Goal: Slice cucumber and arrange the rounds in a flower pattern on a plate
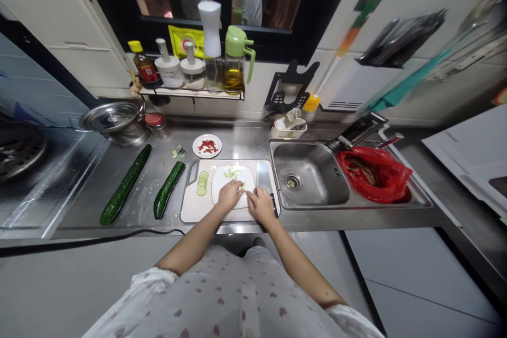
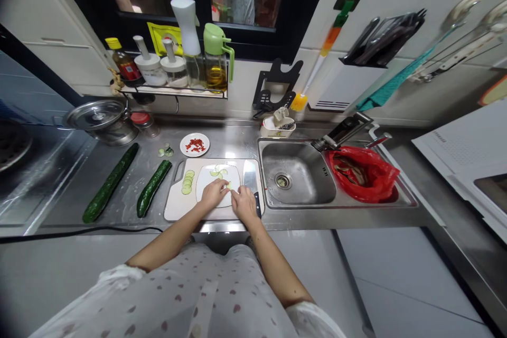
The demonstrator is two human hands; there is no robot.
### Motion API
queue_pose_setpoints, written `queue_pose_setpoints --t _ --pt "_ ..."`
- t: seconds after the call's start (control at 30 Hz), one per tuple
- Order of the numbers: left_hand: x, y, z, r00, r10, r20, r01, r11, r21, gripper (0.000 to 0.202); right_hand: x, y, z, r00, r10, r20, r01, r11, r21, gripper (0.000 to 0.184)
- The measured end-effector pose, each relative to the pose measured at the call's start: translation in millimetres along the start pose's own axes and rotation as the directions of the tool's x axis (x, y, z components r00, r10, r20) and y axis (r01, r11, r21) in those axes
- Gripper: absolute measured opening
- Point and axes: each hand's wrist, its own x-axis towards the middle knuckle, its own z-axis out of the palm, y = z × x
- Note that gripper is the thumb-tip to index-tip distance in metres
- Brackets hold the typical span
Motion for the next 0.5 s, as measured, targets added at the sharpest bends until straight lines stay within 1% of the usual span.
queue_pose_setpoints --t 0.23,0.5 --pt "1.5 3.1 -0.5 1.000 -0.013 -0.015 0.014 1.000 0.003 0.032 2.0 -2.2 -1.0 0.999 0.040 0.004 -0.040 0.999 -0.028 0.031" --pt "8.9 7.7 -3.7 1.000 -0.025 -0.003 0.025 1.000 -0.002 0.032 7.3 0.5 2.1 0.998 0.062 -0.010 -0.062 0.997 -0.037 0.031"
